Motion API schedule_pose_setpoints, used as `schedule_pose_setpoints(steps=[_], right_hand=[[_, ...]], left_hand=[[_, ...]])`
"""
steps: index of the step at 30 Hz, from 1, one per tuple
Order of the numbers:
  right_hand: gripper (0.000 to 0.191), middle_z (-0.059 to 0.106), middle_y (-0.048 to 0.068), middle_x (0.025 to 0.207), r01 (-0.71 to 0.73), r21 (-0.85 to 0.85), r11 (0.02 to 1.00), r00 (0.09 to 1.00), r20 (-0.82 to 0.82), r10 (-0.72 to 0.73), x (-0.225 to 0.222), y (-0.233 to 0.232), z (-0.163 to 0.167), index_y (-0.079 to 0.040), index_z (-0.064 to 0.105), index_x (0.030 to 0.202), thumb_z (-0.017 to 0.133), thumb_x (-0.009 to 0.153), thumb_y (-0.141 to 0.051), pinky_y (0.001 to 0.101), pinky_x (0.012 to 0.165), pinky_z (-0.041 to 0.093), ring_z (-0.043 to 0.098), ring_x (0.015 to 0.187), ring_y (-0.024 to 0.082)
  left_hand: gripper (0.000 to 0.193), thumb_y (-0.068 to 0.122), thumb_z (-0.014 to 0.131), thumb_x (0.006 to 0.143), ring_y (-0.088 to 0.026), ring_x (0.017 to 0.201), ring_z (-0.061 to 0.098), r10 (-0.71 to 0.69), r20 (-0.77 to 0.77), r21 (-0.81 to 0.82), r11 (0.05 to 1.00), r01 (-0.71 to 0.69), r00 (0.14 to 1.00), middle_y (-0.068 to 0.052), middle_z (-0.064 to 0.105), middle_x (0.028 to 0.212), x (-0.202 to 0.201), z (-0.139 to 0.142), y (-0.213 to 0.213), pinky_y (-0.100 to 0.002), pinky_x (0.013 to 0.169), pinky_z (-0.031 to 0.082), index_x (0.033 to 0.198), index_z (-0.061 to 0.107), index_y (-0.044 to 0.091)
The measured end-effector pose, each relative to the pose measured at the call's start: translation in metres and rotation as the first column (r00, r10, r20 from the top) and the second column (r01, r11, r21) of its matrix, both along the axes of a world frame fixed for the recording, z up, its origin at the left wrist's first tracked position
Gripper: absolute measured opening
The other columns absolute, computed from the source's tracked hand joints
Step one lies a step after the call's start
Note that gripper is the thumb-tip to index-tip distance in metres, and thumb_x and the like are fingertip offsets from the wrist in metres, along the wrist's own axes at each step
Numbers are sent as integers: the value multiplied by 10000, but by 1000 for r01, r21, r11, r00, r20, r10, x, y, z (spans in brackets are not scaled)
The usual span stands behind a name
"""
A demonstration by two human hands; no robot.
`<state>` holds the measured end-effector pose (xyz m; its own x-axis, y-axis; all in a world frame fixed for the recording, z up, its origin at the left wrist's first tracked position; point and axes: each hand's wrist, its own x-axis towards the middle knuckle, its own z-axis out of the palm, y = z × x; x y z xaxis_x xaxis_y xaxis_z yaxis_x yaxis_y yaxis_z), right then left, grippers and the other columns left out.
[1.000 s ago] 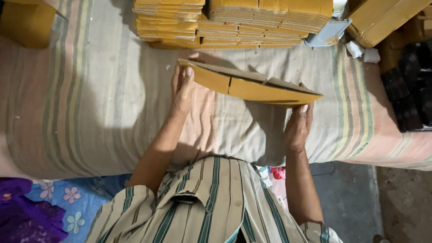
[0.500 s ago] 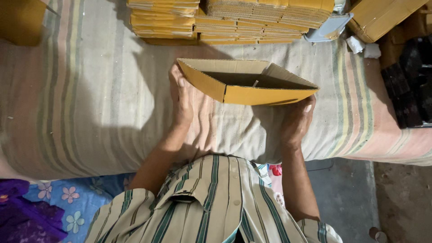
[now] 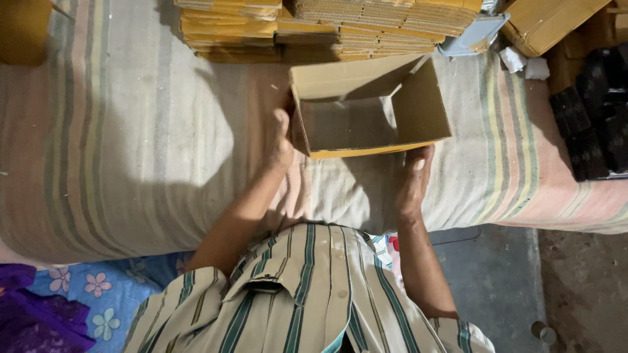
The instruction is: The person folds flat pre-cut yellow cardboard boxes into shape on a padded surface, pressing the creases and tucking the flaps by hand, then places each finished box onto a growing stack of folded boxes.
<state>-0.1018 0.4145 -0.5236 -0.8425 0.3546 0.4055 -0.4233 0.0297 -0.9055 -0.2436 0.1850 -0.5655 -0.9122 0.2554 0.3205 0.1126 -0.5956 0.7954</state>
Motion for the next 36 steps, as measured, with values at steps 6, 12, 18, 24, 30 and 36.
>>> schedule_pose_setpoints(steps=[6, 12, 18, 24, 30, 36], right_hand=[[833, 338, 175, 1662, 66, 197, 978, 988, 123, -91, 9, -2, 0, 22, 257, 1630, 447, 1089, -581, 428, 1298, 248, 319, 1560, 284], [897, 363, 183, 1665, 80, 96, 992, 997, -21, -78, -3, 8, 20, -17, 262, 1640, 562, 1035, -608, 474, 1323, 268, 352, 1571, 303], [862, 343, 181, 1667, 100, 291, 951, 992, -109, -71, -10, 23, 48, -34, 393, 1604, 631, 1000, -600, 451, 1280, 299, 360, 1567, 287], [817, 392, 177, 1634, 18, 237, 971, 988, -152, 19, -24, 25, 47, -26, 454, 1568, 724, 970, -512, 436, 1314, 290, 384, 1545, 285], [928, 414, 187, 1603, 12, 163, 987, 997, -80, 1, -23, 13, 43, -23, 319, 1606, 779, 935, -470, 447, 1317, 296, 388, 1536, 295], [932, 287, 181, 1679, 24, 256, 966, 992, -127, 9, -13, 11, 57, -70, 322, 1644, 754, 956, -528, 441, 1354, 233, 273, 1615, 296]], left_hand=[[997, 785, 519, 934, -222, 1353, 518, -138, 17, 98, 986, 136, 990, -102, 535, 1513, -53, 9, 26, -410, 1136, 475, 1595, 376, 53], [870, 716, 531, 955, -204, 1265, 531, 97, -207, -216, 966, -142, 974, -78, 538, 1481, -32, -32, 11, -374, 1049, 518, 1571, 358, 126], [753, 646, 542, 976, -185, 1177, 544, -41, -966, -259, 247, -934, 256, -53, 542, 1449, 0, -56, 6, -338, 962, 561, 1547, 340, 200], [606, 532, 586, 1010, -170, 1098, 576, -79, -874, -452, 498, -740, 480, -17, 572, 1405, -5, -47, 11, -322, 887, 603, 1508, 375, 259], [842, 492, 578, 981, -67, 1318, 475, -71, -997, -1, 314, -950, -23, 37, 358, 1622, -32, -33, 15, -251, 1054, 541, 1629, 90, 266], [1041, 500, 794, 843, -180, 1392, 500, -27, -385, -264, 961, -83, 923, -80, 443, 1557, -4, -8, -1, -347, 1163, 495, 1613, 255, 53]])
